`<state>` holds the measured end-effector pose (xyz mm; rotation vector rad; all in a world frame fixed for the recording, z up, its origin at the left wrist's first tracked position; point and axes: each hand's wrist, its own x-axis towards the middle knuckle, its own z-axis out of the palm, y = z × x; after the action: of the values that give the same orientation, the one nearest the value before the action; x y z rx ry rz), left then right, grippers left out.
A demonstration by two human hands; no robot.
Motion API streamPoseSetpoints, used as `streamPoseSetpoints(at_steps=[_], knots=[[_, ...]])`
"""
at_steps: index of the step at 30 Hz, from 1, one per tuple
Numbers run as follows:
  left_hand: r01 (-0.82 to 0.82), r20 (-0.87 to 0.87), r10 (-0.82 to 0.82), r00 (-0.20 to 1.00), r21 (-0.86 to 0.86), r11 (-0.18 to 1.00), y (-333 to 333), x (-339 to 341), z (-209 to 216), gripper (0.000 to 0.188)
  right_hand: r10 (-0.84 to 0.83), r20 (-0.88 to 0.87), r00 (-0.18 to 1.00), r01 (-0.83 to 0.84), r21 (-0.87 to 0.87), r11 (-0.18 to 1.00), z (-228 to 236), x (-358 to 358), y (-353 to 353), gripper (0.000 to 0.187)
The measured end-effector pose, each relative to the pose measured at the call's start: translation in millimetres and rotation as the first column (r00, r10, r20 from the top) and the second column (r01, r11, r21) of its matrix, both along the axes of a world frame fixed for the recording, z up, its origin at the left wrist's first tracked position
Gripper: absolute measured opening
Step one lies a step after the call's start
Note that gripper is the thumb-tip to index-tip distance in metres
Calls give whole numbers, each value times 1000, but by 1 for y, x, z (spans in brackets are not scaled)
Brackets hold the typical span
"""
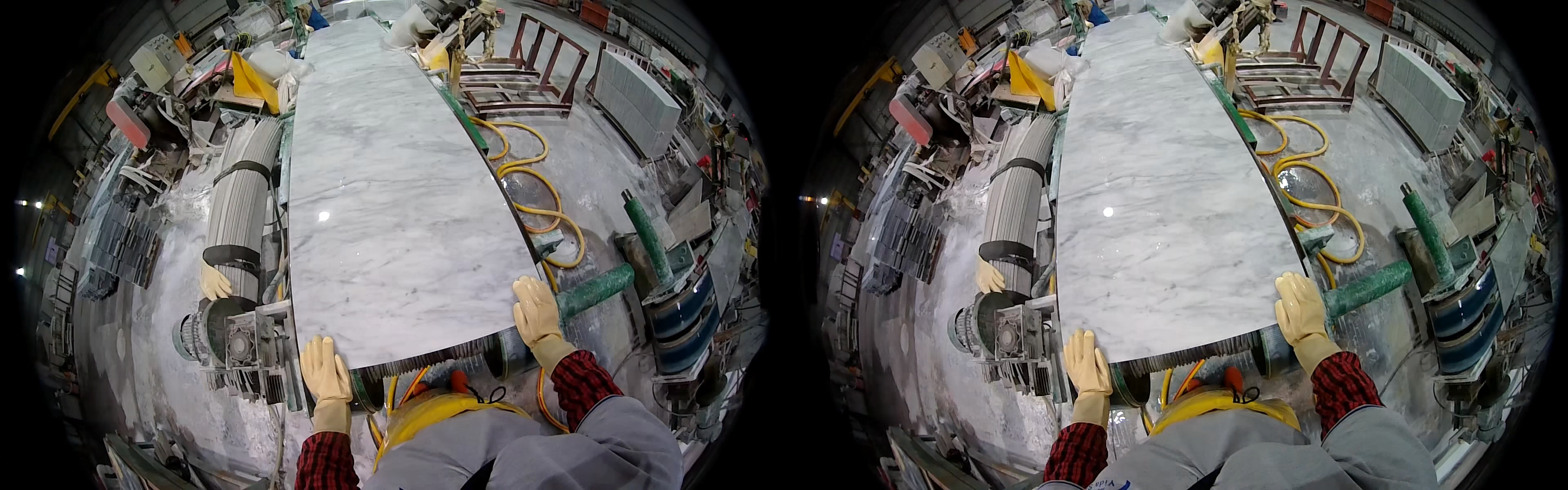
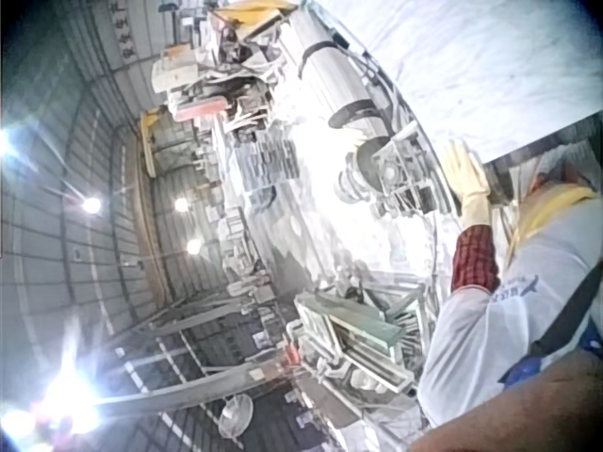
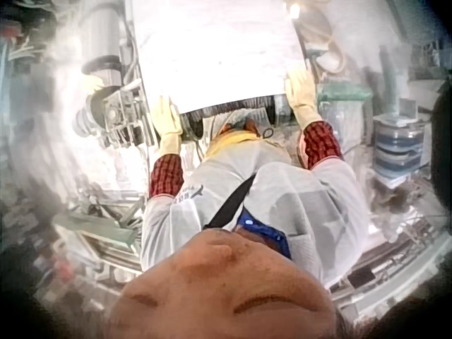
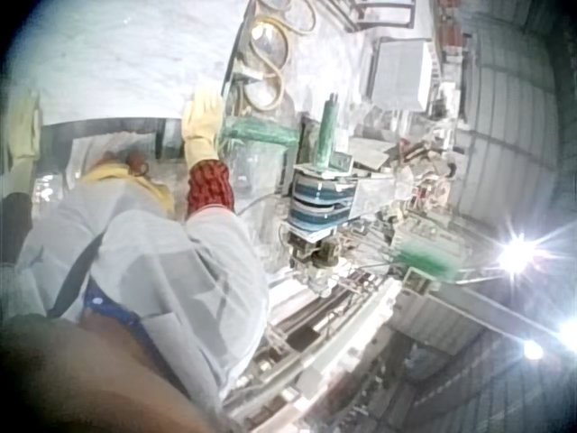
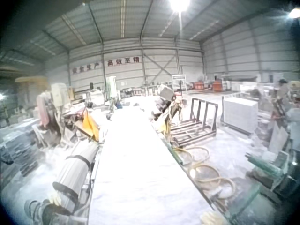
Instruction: The person guides a large marble slab through a conveyor-fed polishing machine, then manually rubs the surface with a green cylindrical tool. The person repeats this sequence on multiple slabs, handling each one at a time.
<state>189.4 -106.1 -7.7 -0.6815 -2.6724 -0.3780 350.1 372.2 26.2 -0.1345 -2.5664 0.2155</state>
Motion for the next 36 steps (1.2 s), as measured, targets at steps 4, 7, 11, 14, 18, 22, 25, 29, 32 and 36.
streamPoseSetpoints(at_steps=[4,7,11,14,18,22,25,29,32,36], knots=[[-16,5,16,1000,-11,1000,0,2,0,48,-20,23,1000,20,5,1000,-2,2,-1,44],[-27,56,27,998,-3,1000,1,4,2,49,-34,41,999,34,-2,999,-6,4,0,44],[-32,23,33,999,-34,999,-4,4,-6,48,-33,40,999,33,-2,999,-10,6,1,44],[-31,25,32,999,-30,999,-2,5,-5,49,-35,47,998,36,-15,999,-10,7,1,44],[-31,33,32,999,-33,999,-2,6,-3,48,-35,25,999,35,3,999,-11,8,0,44],[-21,20,22,1000,-28,999,-3,7,-4,48,-23,5,1000,23,5,1000,-8,9,-1,44],[-7,6,7,1000,-23,1000,-3,7,-2,48,-25,14,1000,25,-1,1000,-7,10,-1,45],[-15,-8,15,1000,-24,1000,-3,10,-3,49,-40,46,998,40,1,999,-9,11,-2,44],[-15,-3,15,1000,-26,1000,-4,11,-4,49,-47,67,997,48,-16,999,-11,13,-2,45],[-19,8,19,1000,-26,999,-4,12,-4,49,-44,65,997,45,-16,999,-14,15,-1,47]])
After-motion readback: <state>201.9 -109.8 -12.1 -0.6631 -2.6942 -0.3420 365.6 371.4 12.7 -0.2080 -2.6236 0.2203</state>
